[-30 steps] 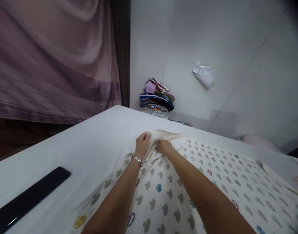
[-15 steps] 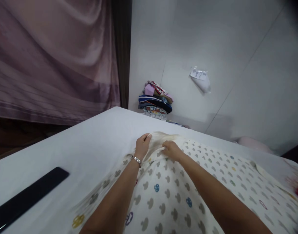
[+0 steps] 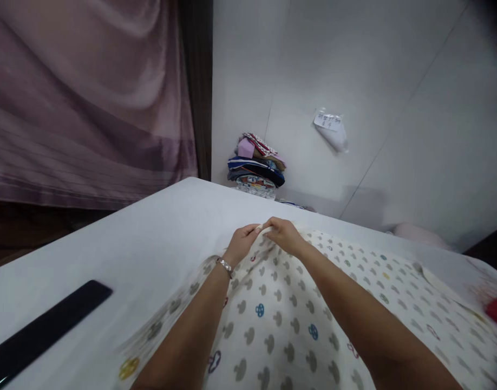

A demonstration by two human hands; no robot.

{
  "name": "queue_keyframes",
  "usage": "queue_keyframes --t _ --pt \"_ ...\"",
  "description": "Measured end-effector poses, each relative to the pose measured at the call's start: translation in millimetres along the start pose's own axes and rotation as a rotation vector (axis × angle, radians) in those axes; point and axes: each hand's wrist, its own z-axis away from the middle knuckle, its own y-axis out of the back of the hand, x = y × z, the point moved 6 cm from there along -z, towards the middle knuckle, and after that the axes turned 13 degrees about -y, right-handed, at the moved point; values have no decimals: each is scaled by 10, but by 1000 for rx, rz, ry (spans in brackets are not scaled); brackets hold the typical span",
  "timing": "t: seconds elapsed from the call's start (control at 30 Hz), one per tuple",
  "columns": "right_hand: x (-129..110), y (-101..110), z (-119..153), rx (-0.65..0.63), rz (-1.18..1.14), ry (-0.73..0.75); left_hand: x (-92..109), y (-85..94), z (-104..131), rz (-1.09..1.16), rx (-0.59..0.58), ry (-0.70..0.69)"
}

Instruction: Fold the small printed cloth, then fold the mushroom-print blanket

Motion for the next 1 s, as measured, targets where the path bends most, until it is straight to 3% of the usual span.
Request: queue_keyframes --t 0.13,0.37,0.63,1.0 --pt "97 -12 -45 67 -45 -42 9 -5 5 14 14 5" --pt "101 -44 -90 59 -79 -90 -4 5 4 29 84 -8" --pt "-16 59 -71 151 189 -89 46 -21 4 1 87 -41" --pt "1 24 -151 142 270 -124 21 -38 22 50 100 -52"
